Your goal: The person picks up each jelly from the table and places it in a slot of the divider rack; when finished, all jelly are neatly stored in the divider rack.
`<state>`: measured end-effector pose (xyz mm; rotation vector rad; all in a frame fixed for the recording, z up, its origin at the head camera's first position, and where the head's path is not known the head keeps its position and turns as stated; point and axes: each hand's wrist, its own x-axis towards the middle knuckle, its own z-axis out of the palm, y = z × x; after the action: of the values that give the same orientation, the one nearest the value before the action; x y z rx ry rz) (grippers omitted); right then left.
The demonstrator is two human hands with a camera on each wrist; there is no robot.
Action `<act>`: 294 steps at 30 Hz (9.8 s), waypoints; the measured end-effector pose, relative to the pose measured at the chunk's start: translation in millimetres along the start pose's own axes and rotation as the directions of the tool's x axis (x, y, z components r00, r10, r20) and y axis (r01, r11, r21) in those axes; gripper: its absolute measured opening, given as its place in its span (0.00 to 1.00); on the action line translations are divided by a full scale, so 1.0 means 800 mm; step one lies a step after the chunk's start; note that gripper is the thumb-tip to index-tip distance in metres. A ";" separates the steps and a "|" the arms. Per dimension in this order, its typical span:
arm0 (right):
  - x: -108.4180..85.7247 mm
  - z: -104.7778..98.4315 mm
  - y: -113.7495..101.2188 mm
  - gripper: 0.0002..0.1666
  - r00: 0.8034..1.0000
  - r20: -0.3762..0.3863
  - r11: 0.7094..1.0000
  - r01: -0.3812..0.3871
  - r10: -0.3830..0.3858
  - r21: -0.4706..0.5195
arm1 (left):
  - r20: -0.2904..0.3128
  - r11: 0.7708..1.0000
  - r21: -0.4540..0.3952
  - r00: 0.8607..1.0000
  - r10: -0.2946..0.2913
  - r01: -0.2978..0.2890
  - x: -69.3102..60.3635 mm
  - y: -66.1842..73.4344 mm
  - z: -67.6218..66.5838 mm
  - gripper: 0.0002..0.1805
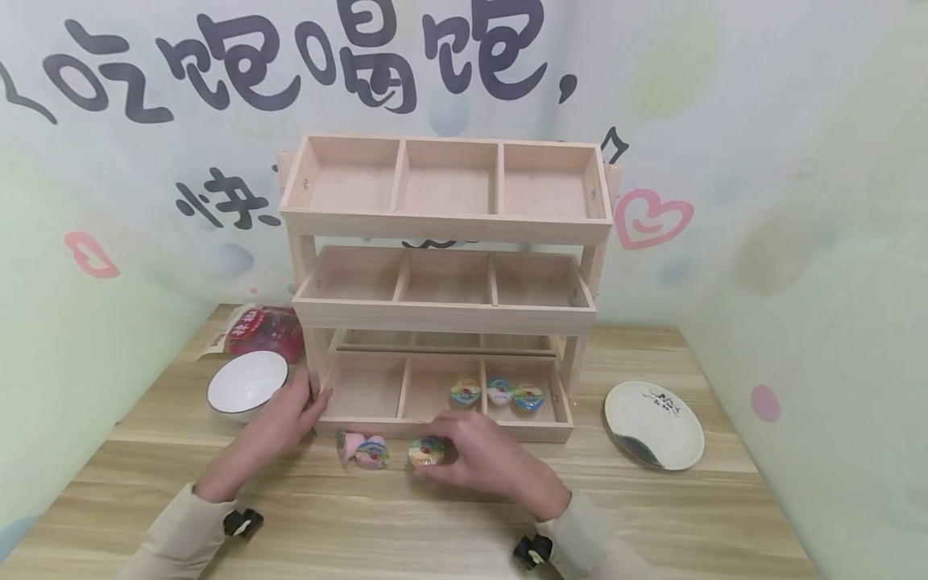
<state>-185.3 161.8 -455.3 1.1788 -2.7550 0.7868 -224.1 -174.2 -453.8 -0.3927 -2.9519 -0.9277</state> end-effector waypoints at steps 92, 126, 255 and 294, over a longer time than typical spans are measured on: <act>0.061 -0.010 0.068 0.22 0.983 -0.059 0.984 -0.176 0.176 0.004 | -0.026 0.999 0.041 1.000 0.005 -0.004 0.000 0.000 0.002 0.15; 0.070 0.012 -0.005 0.17 0.960 -0.223 0.983 0.180 -0.169 0.032 | -0.051 0.998 0.016 0.997 0.055 -0.054 0.004 -0.014 0.009 0.18; 0.139 0.033 0.017 0.23 0.989 -0.105 0.992 -0.109 0.102 -0.065 | -0.065 0.980 -0.196 0.998 0.010 -0.022 -0.014 -0.023 0.009 0.27; 0.140 0.023 0.009 0.25 0.981 -0.003 0.980 -0.194 0.194 -0.039 | -0.041 0.979 -0.205 0.999 -0.013 0.005 -0.015 -0.022 0.008 0.28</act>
<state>-266.6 82.9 -448.3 0.9143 -2.9039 0.7436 -216.6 -187.4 -470.4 -0.3600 -2.8315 -1.2300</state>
